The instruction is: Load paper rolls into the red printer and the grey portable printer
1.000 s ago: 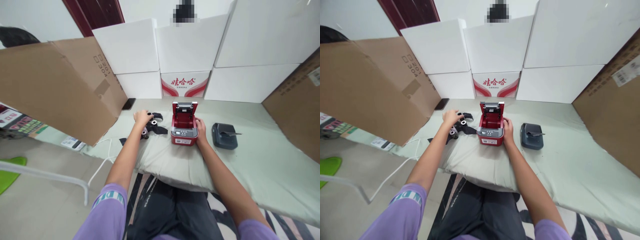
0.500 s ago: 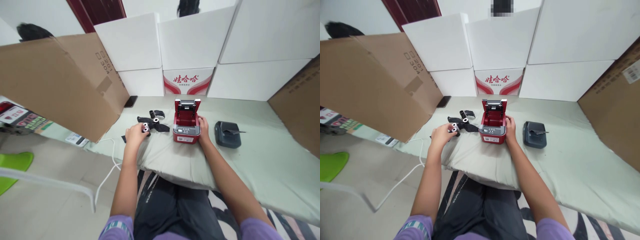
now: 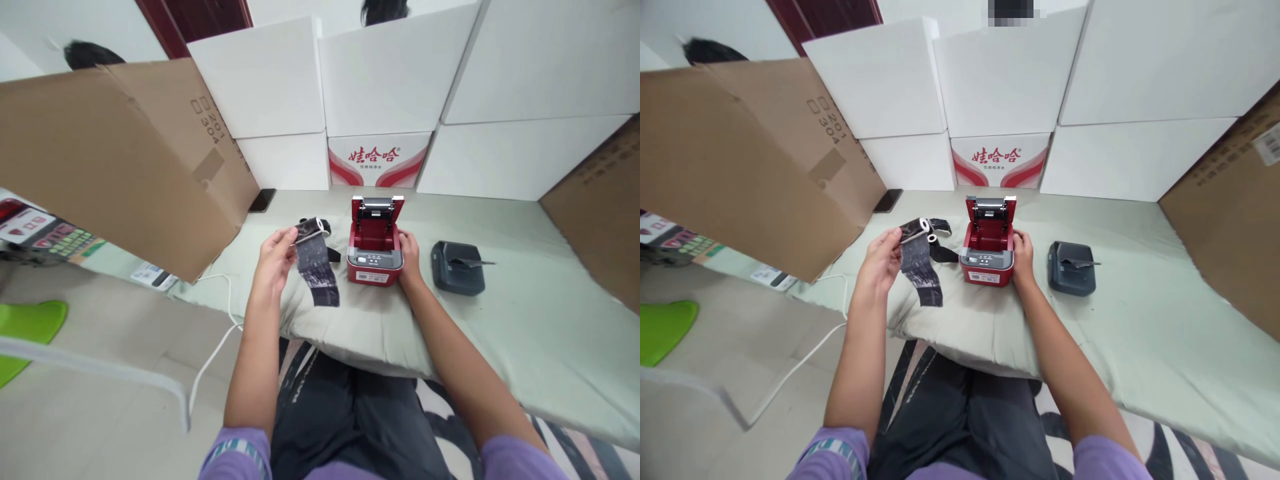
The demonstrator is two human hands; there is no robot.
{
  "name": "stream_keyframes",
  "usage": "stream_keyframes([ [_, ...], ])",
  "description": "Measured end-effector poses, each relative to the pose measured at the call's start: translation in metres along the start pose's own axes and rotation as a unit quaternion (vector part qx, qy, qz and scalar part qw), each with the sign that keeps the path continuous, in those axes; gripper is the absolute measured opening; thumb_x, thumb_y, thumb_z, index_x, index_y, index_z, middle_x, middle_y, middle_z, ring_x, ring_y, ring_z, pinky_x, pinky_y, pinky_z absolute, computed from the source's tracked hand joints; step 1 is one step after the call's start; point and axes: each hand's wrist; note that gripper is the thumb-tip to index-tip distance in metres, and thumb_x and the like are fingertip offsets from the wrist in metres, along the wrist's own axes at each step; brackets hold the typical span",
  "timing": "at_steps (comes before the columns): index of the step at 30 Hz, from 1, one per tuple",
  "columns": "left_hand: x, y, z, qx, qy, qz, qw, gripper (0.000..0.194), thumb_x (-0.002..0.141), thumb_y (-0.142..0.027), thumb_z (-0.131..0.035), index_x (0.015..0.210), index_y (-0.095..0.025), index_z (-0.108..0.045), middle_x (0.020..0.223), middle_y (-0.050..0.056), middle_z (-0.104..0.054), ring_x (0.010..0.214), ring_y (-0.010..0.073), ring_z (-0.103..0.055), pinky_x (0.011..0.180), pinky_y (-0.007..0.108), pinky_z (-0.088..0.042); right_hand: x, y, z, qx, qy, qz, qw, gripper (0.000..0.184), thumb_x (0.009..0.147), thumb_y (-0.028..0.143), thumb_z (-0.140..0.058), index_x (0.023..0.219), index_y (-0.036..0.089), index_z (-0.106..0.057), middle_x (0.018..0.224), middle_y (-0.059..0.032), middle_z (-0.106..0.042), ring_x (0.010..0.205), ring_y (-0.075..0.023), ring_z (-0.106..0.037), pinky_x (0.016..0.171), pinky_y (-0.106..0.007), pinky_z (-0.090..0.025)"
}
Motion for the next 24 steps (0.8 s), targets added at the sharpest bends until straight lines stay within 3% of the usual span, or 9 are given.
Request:
stream_keyframes([
  [6,0.004,0.010,-0.039,-0.057,0.066,0.104,0.991,0.056,0.053,-0.055,-0.095,0.078,-0.020,-0.060,0.058,-0.007,-0.057,0.052,0.0075,-0.059,0.048,0.018,-0.038,0.003,-0.005,0.000,-0.012,-0.010,0.006,1.000,0.036,0.080,0.054,-0.061,0.098,0.024,-0.065,0.099,-0.0027,-0.071,0.094,-0.0213,-0.063,0.089,-0.038,-0.051],
  [11,0.007,0.023,-0.061,-0.052,0.097,0.136,0.985,0.054,0.056,-0.053,-0.094,0.073,-0.020,-0.055,0.066,-0.003,-0.065,0.056,0.0073,-0.061,0.047,0.018,-0.033,0.005,-0.008,0.000,-0.005,-0.011,-0.002,1.000,0.040,0.078,0.057,-0.062,0.099,0.023,-0.065,0.094,-0.0029,-0.071,0.091,-0.0225,-0.065,0.087,-0.039,-0.051],
  [19,0.006,0.033,-0.068,-0.045,0.102,0.141,0.984,0.050,0.058,-0.045,-0.094,0.072,-0.019,-0.053,0.067,-0.003,-0.065,0.051,0.0040,-0.055,0.043,0.017,-0.029,0.003,-0.003,-0.003,-0.017,-0.018,-0.002,1.000,0.039,0.079,0.058,-0.061,0.098,0.024,-0.064,0.093,-0.0032,-0.072,0.091,-0.0228,-0.065,0.087,-0.039,-0.052],
  [24,0.010,0.037,-0.066,-0.110,0.119,0.186,0.969,0.051,0.056,-0.044,-0.095,0.074,-0.019,-0.054,0.058,-0.007,-0.056,0.044,0.0023,-0.046,0.044,0.016,-0.030,0.002,-0.001,-0.001,0.002,-0.005,-0.002,1.000,0.039,0.077,0.055,-0.062,0.098,0.023,-0.065,0.097,-0.0032,-0.071,0.091,-0.0220,-0.065,0.090,-0.039,-0.052],
])
Point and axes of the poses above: each hand's wrist, its own x-axis towards the middle knuckle, its own z-axis out of the back of the hand, y = z × x
